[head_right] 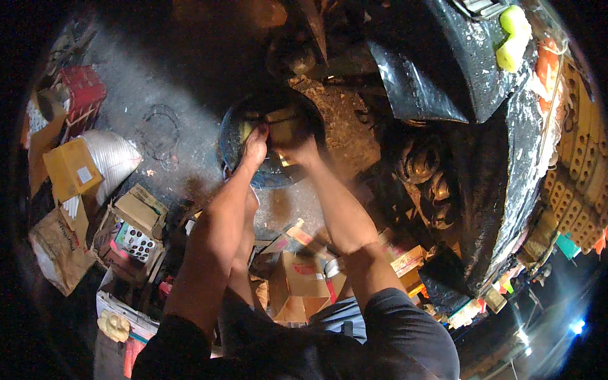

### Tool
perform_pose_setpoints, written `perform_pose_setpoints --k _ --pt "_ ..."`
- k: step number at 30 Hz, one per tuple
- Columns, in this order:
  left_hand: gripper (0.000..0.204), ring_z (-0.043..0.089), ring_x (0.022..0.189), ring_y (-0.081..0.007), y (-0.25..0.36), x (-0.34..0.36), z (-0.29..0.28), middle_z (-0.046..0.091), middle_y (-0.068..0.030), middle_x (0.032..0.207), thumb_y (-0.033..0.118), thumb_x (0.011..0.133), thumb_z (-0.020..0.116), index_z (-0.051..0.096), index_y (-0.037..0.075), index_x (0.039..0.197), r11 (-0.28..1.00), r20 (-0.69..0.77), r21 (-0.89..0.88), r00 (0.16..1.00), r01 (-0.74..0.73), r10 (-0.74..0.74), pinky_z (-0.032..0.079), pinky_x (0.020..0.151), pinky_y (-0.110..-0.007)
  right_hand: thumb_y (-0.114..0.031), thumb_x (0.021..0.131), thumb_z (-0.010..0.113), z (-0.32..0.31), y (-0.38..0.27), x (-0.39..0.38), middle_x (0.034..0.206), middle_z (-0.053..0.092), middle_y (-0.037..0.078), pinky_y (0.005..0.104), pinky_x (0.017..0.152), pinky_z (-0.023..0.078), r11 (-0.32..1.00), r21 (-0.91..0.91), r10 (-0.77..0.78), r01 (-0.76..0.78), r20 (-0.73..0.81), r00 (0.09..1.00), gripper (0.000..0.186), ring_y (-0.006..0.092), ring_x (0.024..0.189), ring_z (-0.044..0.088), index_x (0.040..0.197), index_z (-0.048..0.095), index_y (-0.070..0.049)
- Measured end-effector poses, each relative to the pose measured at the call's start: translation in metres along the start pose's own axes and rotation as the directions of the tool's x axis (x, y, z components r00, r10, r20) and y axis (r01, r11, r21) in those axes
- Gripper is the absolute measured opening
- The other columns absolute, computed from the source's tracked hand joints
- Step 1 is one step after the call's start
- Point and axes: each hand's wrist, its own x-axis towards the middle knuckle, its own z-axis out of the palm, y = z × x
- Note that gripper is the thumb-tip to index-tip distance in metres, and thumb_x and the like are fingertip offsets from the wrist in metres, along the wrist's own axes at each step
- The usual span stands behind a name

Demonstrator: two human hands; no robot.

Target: The person repeatedly picks up cylindrical items, splits them in half, and places them into a bucket. They then wipe the table surface with a cloth and continue handling the items.

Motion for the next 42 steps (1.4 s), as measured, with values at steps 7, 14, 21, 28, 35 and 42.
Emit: perform_pose_setpoints --k 7,14,21,28,35,42 --pt "0.049 0.04 0.145 -0.0351 0.06 -0.031 -0.016 0.057 -0.0078 0.152 0.02 0.089 0.069 0.07 0.01 0.137 0.187 0.246 0.944 0.959 -0.27 0.144 0.037 0.113 -0.054 -0.06 0.07 0.087 0.036 0.051 0.023 0.164 0.038 0.029 0.0453 0.122 0.041 0.959 -0.062 0.283 -0.276 0.189 0.94 0.136 0.0377 0.15 0.043 0.164 0.016 0.007" --pt "0.051 0.034 0.149 -0.0363 0.058 -0.037 -0.022 0.054 -0.0051 0.156 0.028 0.099 0.056 0.066 0.01 0.146 -0.114 0.328 0.941 0.942 -0.319 0.07 0.031 0.111 -0.062 -0.041 0.088 0.076 0.033 0.028 0.044 0.17 0.028 0.029 0.0514 0.128 0.031 0.847 -0.525 0.18 -0.08 0.14 0.974 0.109 0.0409 0.157 0.032 0.166 0.017 0.006" --pt "0.059 0.027 0.155 -0.0411 0.068 -0.039 -0.017 0.045 -0.0069 0.165 0.029 0.101 0.054 0.054 0.011 0.157 -0.139 0.307 0.939 0.949 -0.314 -0.072 0.028 0.114 -0.064 -0.028 0.096 0.065 0.043 0.013 0.049 0.168 0.031 0.03 0.0525 0.123 0.038 0.9 -0.368 0.269 -0.233 0.047 0.962 0.09 0.0421 0.154 0.037 0.165 0.02 0.008" --pt "0.063 0.032 0.153 -0.0444 0.086 -0.087 -0.022 0.045 -0.0213 0.163 0.041 0.097 0.061 0.061 0.003 0.146 -0.122 0.383 0.914 0.922 -0.388 -0.064 0.03 0.116 -0.063 -0.029 0.093 0.073 0.024 0.017 0.043 0.138 0.064 0.023 0.048 0.105 0.054 0.859 -0.477 0.275 -0.188 0.118 0.954 0.075 0.0378 0.124 0.067 0.153 0.043 0.003" --pt "0.065 0.05 0.139 -0.0484 0.083 -0.179 -0.026 0.056 -0.0293 0.149 0.034 0.083 0.077 0.064 -0.004 0.134 0.139 0.477 0.857 0.866 -0.496 0.151 0.036 0.119 -0.06 -0.024 0.078 0.084 -0.152 -0.055 -0.134 0.111 0.072 0.02 0.049 0.097 0.055 0.998 0.015 -0.056 0.057 -0.069 0.996 0.043 0.0402 0.109 0.067 0.114 0.074 -0.002" --pt "0.073 0.031 0.157 -0.0434 0.208 -0.233 0.016 0.041 -0.0237 0.166 0.039 0.091 0.078 0.055 0.006 0.152 -0.108 0.419 0.887 0.879 -0.45 -0.226 0.031 0.124 -0.062 -0.037 0.088 0.083 -0.432 -0.108 -0.414 0.12 0.074 0.018 0.0464 0.102 0.055 0.976 0.102 0.21 -0.19 -0.649 0.731 0.05 0.0372 0.115 0.068 0.124 0.073 -0.004"
